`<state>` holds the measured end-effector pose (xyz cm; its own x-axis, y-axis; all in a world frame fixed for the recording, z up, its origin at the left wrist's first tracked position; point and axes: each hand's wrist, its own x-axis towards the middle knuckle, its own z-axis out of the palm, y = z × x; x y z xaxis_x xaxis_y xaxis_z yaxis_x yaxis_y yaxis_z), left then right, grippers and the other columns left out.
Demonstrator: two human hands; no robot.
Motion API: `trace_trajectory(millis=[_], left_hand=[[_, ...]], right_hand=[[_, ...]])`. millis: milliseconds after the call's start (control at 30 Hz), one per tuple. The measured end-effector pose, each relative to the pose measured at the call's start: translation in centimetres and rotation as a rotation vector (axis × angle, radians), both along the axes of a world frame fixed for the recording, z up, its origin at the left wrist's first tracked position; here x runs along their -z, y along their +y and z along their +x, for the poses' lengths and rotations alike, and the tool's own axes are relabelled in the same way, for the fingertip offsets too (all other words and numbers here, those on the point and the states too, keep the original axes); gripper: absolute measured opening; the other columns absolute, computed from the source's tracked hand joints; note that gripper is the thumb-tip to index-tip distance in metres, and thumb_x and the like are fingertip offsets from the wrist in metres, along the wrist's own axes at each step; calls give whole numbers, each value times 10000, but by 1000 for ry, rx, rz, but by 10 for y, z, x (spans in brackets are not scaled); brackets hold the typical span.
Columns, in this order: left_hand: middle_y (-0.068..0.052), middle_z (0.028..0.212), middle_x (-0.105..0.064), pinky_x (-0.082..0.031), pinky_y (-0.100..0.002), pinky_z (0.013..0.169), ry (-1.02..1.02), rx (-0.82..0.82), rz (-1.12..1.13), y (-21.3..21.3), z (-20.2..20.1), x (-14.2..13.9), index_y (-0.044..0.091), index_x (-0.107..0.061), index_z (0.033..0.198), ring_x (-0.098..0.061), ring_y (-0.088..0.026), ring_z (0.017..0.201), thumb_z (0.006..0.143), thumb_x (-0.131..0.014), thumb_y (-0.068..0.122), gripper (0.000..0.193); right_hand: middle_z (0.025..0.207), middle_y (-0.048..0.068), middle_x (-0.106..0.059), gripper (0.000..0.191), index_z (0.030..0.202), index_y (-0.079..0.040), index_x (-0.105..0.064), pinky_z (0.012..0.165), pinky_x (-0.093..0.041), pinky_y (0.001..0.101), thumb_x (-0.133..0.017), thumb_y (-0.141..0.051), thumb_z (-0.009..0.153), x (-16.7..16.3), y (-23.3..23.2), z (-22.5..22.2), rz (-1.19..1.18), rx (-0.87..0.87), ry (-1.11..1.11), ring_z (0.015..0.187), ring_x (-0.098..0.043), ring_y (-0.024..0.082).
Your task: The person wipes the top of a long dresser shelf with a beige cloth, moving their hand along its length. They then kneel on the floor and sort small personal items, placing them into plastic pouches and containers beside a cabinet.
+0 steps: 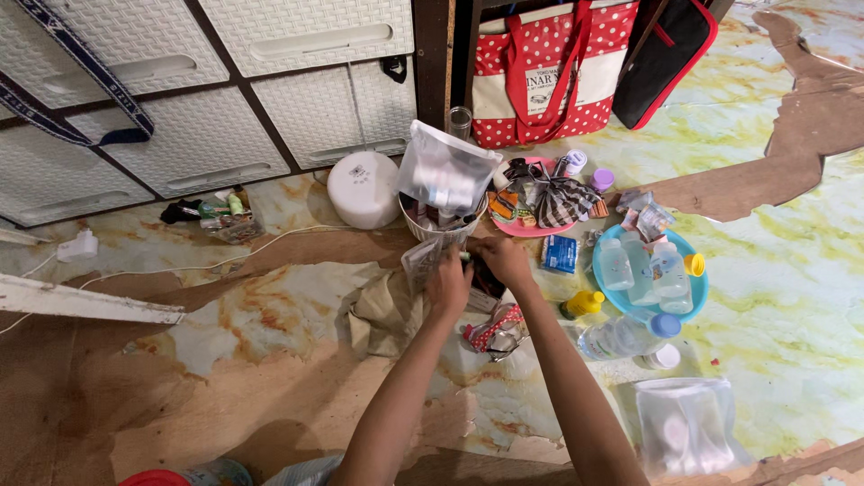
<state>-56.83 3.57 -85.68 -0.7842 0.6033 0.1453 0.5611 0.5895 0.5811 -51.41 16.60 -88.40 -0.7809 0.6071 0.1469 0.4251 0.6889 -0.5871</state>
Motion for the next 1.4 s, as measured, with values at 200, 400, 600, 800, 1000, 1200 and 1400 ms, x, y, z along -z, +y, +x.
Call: trace_trajectory(millis=[200,400,600,800,1000,1200,1400], left_hand=[[-179,975,-726,-553,-529,706,108,81,127,9,-18,5,167,-635,1270,-705,-406,899,962,-675,239,319],[-238,873,-716,-535,-528,670,-106,78,258,19,-19,7,116,-645,1272,-704,-431,853,997,-645,210,291],[-253,856,-711,-534,-527,669,-143,77,258,18,-21,1,138,-633,1357,-699,-441,833,983,-632,219,383],[-248,731,-674,-532,-529,673,-196,76,269,19,-22,-6,158,-622,1398,-693,-442,770,1006,-607,227,399],[-248,758,-683,-521,-545,705,-206,67,266,21,-21,-8,185,-631,1395,-677,-450,785,959,-610,192,436],[-201,981,-734,-541,-508,832,-208,132,241,20,-20,-6,206,-551,1468,-699,-408,941,887,-566,102,590],[-151,1222,-721,-527,-491,946,-363,109,156,21,-21,-11,255,-439,1552,-674,-381,1115,890,-504,70,690]], right_hand=[[1105,113,-714,349,961,-229,-797,967,-483,550,-787,-525,777,-10,-2,8,206,128,-309,1145,-634,317],[1338,59,-536,402,979,-260,-799,1039,-371,578,-854,-512,670,10,-9,17,426,3,-686,1348,-414,276],[1304,52,-581,438,1035,-197,-799,1073,-376,608,-840,-480,704,17,-3,19,549,-22,-663,1329,-459,254],[1285,40,-579,352,1020,-237,-797,1044,-420,573,-822,-426,724,6,-3,23,542,-65,-681,1303,-485,251],[1313,34,-587,199,902,-154,-803,920,-498,498,-758,-244,730,9,4,24,617,-36,-490,1275,-545,202],[1191,73,-613,208,925,-139,-782,862,-507,477,-726,-165,727,10,9,27,703,-24,-162,1167,-580,243],[1138,56,-636,144,865,-120,-743,863,-489,433,-733,-204,749,10,13,32,700,88,-118,1119,-590,250]])
